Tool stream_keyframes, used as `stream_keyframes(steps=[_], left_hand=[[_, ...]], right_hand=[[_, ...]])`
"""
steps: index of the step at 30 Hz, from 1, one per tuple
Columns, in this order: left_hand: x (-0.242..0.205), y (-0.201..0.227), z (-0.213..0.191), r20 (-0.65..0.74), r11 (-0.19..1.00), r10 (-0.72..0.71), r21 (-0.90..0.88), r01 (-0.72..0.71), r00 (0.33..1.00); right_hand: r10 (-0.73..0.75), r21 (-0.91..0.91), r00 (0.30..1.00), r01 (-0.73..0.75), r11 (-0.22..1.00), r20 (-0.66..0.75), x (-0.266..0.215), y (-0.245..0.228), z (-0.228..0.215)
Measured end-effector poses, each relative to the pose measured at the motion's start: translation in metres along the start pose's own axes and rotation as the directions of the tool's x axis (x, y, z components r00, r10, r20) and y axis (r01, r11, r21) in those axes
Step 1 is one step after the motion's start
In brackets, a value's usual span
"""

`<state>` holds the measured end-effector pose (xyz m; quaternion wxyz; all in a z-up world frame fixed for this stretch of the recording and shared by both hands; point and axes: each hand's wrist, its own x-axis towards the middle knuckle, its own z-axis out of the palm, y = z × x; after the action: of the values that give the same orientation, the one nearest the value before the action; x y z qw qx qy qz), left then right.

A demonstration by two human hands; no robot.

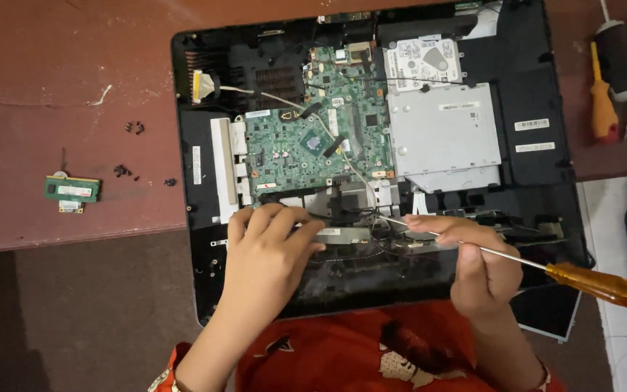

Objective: The person uses a screwdriver to remove screws and components from a laptop motherboard. They remove a small circuit board, two RAM sticks, and a hard drive, placing each item on the table. They also disconnect a ribbon cable and remove a white plastic bracket.

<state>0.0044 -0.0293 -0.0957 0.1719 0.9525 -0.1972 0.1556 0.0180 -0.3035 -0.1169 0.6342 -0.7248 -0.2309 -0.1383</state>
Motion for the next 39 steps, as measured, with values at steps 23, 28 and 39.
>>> stream_keyframes(steps=[23,28,39], left_hand=[[0.005,0.018,-0.029,-0.160,0.950,-0.197,-0.275,0.148,0.967],[0.009,0.028,-0.020,-0.219,0.947,-0.160,-0.310,0.087,0.962],[-0.012,0.022,0.008,-0.104,0.896,-0.237,-0.408,0.176,0.966]], right_hand=[[0.466,-0.047,0.876,-0.464,0.885,0.123,0.030,-0.038,0.025],[0.446,0.192,0.878,-0.475,0.859,0.175,0.013,0.007,0.042],[0.383,0.139,0.923,-0.375,0.916,-0.031,0.030,-0.033,0.037]])
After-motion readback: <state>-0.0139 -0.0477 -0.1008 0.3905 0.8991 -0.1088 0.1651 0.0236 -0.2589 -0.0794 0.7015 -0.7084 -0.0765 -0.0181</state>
